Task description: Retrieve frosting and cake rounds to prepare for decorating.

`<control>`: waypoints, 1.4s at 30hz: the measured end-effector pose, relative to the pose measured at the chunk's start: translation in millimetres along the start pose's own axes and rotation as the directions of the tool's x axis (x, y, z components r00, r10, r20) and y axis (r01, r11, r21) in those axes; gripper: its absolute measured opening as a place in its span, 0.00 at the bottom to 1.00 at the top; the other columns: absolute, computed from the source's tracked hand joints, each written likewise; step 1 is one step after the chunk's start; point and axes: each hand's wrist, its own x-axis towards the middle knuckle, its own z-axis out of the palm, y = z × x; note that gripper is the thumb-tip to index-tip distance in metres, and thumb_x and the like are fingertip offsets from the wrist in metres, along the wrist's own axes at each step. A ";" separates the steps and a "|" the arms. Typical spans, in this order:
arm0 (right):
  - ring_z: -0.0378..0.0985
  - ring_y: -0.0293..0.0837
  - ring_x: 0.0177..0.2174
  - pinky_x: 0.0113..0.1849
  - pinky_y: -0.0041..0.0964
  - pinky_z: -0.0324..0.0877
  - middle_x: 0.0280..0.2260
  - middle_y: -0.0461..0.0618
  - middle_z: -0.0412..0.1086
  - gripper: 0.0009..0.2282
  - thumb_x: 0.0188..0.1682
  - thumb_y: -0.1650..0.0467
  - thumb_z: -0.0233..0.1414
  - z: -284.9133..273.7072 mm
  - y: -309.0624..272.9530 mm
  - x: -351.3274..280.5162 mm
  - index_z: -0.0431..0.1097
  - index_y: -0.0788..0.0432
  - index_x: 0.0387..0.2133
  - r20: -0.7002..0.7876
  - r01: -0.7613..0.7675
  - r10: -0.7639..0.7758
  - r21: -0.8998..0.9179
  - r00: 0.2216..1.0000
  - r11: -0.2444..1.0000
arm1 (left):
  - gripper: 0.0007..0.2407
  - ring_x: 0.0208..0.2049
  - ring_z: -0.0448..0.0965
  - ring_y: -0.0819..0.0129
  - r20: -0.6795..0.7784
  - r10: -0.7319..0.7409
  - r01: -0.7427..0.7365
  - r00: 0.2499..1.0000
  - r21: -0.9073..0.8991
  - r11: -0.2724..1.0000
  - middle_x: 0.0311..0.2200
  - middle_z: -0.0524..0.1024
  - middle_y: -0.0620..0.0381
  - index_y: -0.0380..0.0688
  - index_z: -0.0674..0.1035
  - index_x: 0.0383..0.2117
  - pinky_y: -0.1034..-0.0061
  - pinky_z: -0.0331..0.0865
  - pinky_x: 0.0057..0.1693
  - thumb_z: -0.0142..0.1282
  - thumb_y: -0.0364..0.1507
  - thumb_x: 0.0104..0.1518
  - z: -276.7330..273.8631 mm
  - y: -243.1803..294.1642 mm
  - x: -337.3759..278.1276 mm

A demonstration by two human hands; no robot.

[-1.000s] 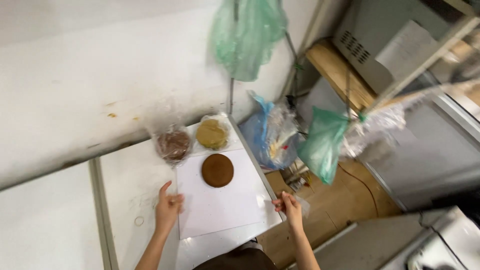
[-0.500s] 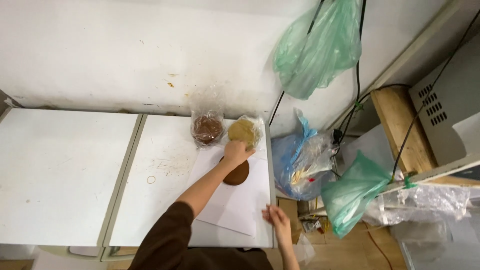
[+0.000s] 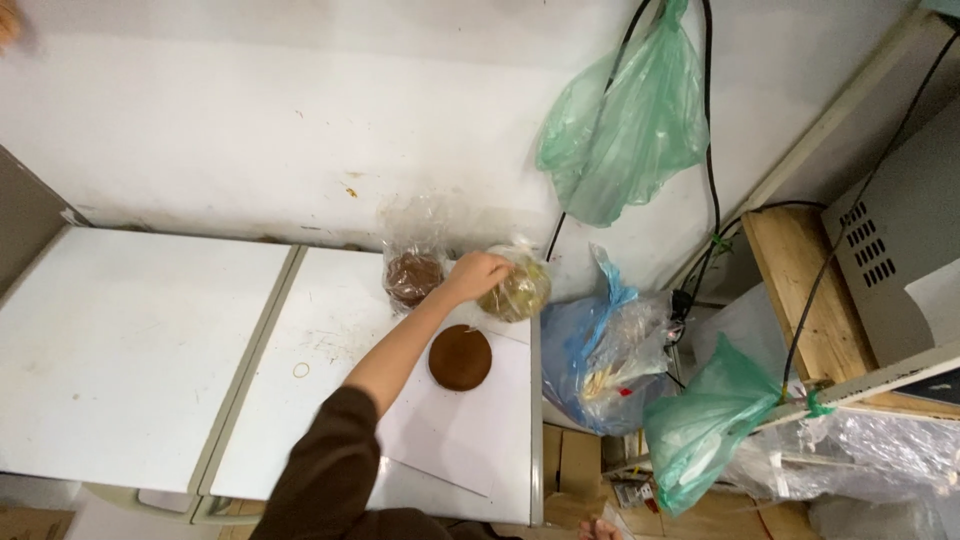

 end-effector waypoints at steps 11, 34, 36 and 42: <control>0.67 0.37 0.20 0.23 0.33 0.65 0.28 0.47 0.69 0.27 0.45 0.50 0.50 111.6 -427.8 82.8 0.69 0.54 0.52 0.326 0.117 -0.137 0.081 0.935 0.990 | 0.16 0.26 0.75 0.69 0.186 0.139 -0.074 0.973 -0.318 0.945 0.20 0.74 0.57 0.44 0.75 0.20 0.71 0.71 0.38 0.49 0.37 0.67 -136.8 178.1 -120.6; 0.62 0.35 0.20 0.23 0.33 0.55 0.17 0.43 0.62 0.18 0.57 0.62 0.51 167.2 -490.8 12.5 0.65 0.58 0.19 0.269 0.738 -0.695 -0.108 0.667 0.666 | 0.21 0.54 0.73 0.68 0.279 -0.209 0.340 0.937 -0.860 0.380 0.50 0.73 0.54 0.38 0.69 0.60 0.72 0.70 0.59 0.58 0.32 0.64 -122.5 236.1 -210.1; 0.56 0.34 0.21 0.24 0.32 0.51 0.18 0.41 0.56 0.22 0.60 0.60 0.46 162.4 -459.6 21.0 0.59 0.59 0.16 0.236 0.456 -0.477 0.139 0.847 0.879 | 0.19 0.48 0.73 0.72 0.278 -0.174 0.317 0.945 -0.911 0.264 0.44 0.73 0.57 0.38 0.69 0.56 0.75 0.69 0.55 0.60 0.28 0.62 -117.6 246.1 -203.4; 0.59 0.35 0.24 0.28 0.31 0.55 0.21 0.43 0.61 0.24 0.62 0.59 0.44 132.0 -512.7 -1.0 0.61 0.61 0.18 0.054 0.402 -0.437 0.304 0.898 0.864 | 0.18 0.48 0.75 0.72 0.375 -0.142 0.372 0.916 -0.927 -0.048 0.45 0.75 0.57 0.40 0.70 0.56 0.76 0.71 0.56 0.59 0.24 0.60 -106.6 275.3 -185.6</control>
